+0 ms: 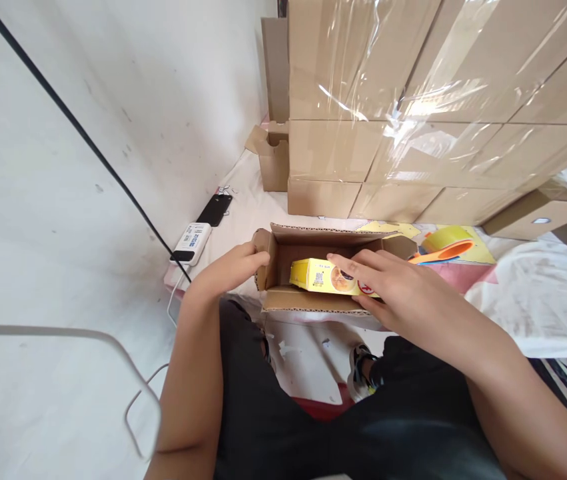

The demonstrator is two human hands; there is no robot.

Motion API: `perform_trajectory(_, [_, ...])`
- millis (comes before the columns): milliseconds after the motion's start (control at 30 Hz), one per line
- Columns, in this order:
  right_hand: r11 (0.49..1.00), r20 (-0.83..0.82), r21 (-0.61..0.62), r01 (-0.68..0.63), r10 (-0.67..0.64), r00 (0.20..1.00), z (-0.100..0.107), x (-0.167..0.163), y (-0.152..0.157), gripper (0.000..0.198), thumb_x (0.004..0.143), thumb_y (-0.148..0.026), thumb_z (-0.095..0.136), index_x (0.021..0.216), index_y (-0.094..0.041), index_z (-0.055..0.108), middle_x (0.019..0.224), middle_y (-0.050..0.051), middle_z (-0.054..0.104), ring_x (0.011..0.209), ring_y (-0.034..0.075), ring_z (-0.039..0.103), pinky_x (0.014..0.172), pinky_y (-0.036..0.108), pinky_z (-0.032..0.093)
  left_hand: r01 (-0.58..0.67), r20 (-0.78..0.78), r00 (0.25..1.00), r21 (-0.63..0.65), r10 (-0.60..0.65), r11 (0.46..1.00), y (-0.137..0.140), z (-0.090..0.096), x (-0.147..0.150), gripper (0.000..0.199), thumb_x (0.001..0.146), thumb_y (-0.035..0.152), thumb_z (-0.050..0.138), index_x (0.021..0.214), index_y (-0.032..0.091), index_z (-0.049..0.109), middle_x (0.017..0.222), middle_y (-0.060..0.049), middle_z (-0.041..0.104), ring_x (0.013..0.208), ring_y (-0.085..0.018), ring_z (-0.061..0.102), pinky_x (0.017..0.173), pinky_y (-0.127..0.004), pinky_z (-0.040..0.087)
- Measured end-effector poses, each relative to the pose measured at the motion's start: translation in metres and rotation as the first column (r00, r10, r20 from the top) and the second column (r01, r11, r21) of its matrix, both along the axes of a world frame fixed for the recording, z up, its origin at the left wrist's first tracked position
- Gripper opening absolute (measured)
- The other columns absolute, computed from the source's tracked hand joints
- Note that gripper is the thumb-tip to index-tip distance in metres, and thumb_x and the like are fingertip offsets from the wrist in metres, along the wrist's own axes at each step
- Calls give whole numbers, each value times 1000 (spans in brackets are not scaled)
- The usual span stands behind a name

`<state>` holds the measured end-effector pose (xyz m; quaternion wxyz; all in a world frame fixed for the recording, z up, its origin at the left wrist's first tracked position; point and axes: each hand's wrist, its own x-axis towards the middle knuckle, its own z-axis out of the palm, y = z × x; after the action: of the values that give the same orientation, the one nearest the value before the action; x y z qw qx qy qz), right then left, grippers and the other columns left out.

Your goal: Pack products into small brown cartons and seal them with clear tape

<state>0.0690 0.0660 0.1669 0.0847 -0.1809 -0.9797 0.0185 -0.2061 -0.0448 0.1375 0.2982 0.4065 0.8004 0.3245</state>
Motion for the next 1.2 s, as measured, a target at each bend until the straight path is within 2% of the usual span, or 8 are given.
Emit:
perform_trajectory(133, [998, 62, 65, -22, 18, 998, -15, -22, 10, 54, 96, -18, 49, 149, -28, 48, 122, 8, 70, 101, 25, 68, 69, 32, 53, -50, 96, 994, -90, 59, 995, -10, 2, -7, 18, 73, 37, 67, 64, 22, 65, 72, -3, 67, 70, -23, 57, 56, -29, 38])
perform_trajectory(267, [985, 118, 172, -12, -8, 993, -20, -37, 13, 48, 97, -15, 48, 144, -20, 54, 122, 11, 72, 104, 27, 67, 75, 36, 55, 55, 102, 994, -99, -45, 994, -9, 5, 2, 25, 74, 32, 66, 53, 22, 60, 60, -1, 60, 57, -18, 51, 50, -29, 34])
perform_trajectory(367, [975, 132, 222, -16, -13, 991, -19, -39, 12, 47, 97, -13, 48, 143, -19, 56, 119, 11, 72, 105, 28, 65, 77, 38, 56, 70, 125, 990, -75, -61, 995, -8, 5, 4, 25, 74, 31, 66, 52, 22, 60, 57, 0, 58, 54, -17, 49, 48, -29, 32])
perform_trajectory(600, [993, 139, 115, 38, -54, 989, -23, -37, 17, 48, 97, -17, 49, 145, -21, 54, 124, 10, 70, 112, 29, 63, 80, 39, 59, 53, 126, 991, -70, -44, 996, -5, -2, -3, 21, 74, 35, 68, 58, 22, 63, 64, 0, 63, 58, -18, 52, 52, -29, 35])
perform_trajectory(733, [997, 127, 68, 29, -37, 991, -25, -38, 21, 49, 97, -17, 49, 145, -20, 54, 127, 9, 69, 114, 29, 62, 85, 42, 60, 13, 200, 980, 12, -16, 1000, -3, -7, -6, 16, 69, 32, 72, 60, 22, 63, 63, 0, 63, 61, -20, 54, 54, -28, 37])
perform_trajectory(1000, [995, 99, 99, -30, 20, 995, -30, -38, 28, 49, 99, -16, 44, 147, -21, 53, 131, 8, 67, 114, 28, 60, 83, 41, 59, -13, 310, 951, 81, -13, 997, 0, -17, -12, 9, 69, 28, 71, 69, 22, 65, 69, -2, 63, 80, -26, 61, 67, -28, 44])
perform_trajectory(1200, [985, 93, 156, -71, 57, 994, -29, -37, 28, 49, 100, -19, 42, 148, -23, 52, 129, 9, 67, 111, 28, 59, 80, 41, 58, -87, 305, 951, 130, 44, 988, 0, -26, -14, 6, 69, 26, 70, 73, 22, 68, 70, -2, 65, 81, -26, 63, 69, -29, 47])
